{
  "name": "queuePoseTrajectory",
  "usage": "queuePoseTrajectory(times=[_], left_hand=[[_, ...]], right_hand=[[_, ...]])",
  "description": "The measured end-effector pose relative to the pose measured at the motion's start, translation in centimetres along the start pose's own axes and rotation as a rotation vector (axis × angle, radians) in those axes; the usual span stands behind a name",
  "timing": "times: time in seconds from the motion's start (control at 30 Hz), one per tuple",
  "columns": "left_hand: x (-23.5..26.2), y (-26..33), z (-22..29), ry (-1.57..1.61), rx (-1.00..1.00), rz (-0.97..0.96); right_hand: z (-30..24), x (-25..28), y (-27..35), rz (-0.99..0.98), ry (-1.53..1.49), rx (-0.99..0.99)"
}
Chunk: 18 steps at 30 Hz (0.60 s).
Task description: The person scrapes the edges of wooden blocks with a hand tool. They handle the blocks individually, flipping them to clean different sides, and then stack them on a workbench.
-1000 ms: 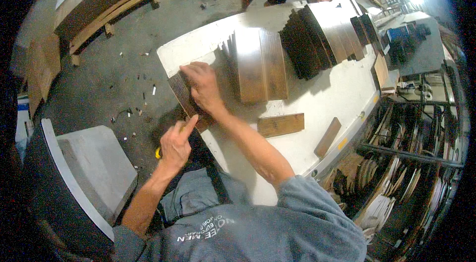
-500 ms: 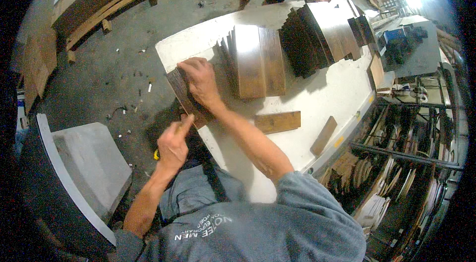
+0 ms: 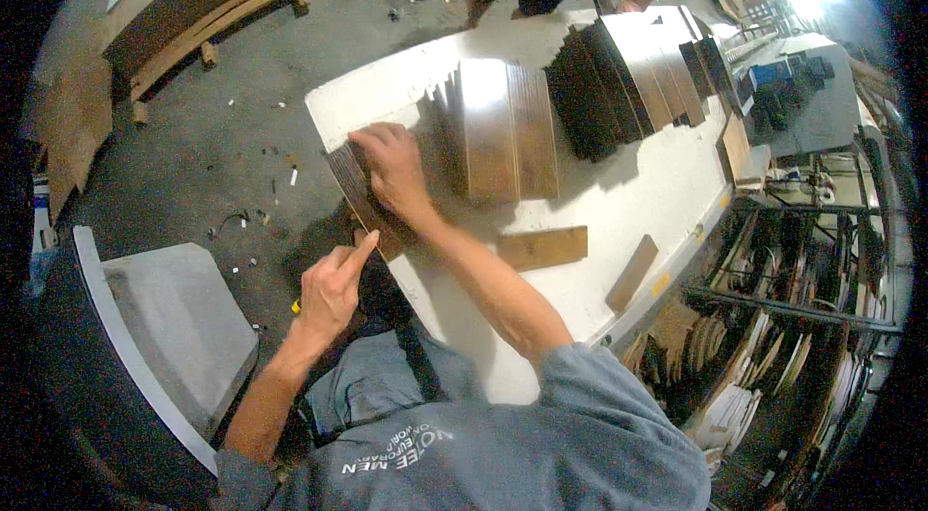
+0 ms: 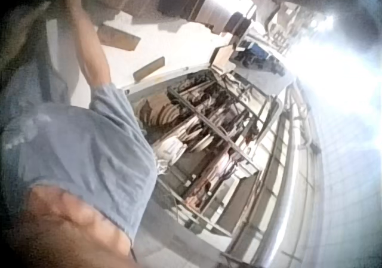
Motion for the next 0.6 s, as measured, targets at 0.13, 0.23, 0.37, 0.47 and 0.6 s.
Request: queuePoseTrajectory(times=[0.13, 0.23, 0.37, 0.47, 0.6], left_hand=[[-0.3, -2.2, -3.1, -0.06, -0.003, -0.07], [0.5, -4.7, -4.3, -0.011, 0.019, -0.007], [1.3, -7.0, -5.4, 0.095, 0.128, -0.03], [1.3, -6.8, -5.0, 0.077, 0.091, -0.054], [0.6, -5.5, -5.4, 0.005, -0.078, -0.065]], right_hand=[[-1.4, 0.6, -0.3, -0.028, -0.004, -0.014], [-1.0, 0.7, 0.2, -0.022, -0.034, 0.008], [-1.0, 0.6, 0.1, 0.007, -0.045, 0.002], [-1.3, 1.0, -0.3, -0.014, -0.052, 0.0], [-1.0, 0.6, -0.1, -0.001, -0.042, -0.014]])
Point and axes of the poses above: each hand's wrist, its own y-axis away from the middle knuckle, its own x-axis out of the back of the hand, z = x × y, the point moved 1 cm from there along -y, towards the middle knuckle, and after that the axes turned 11 degrees about z, right-handed, at the moved point
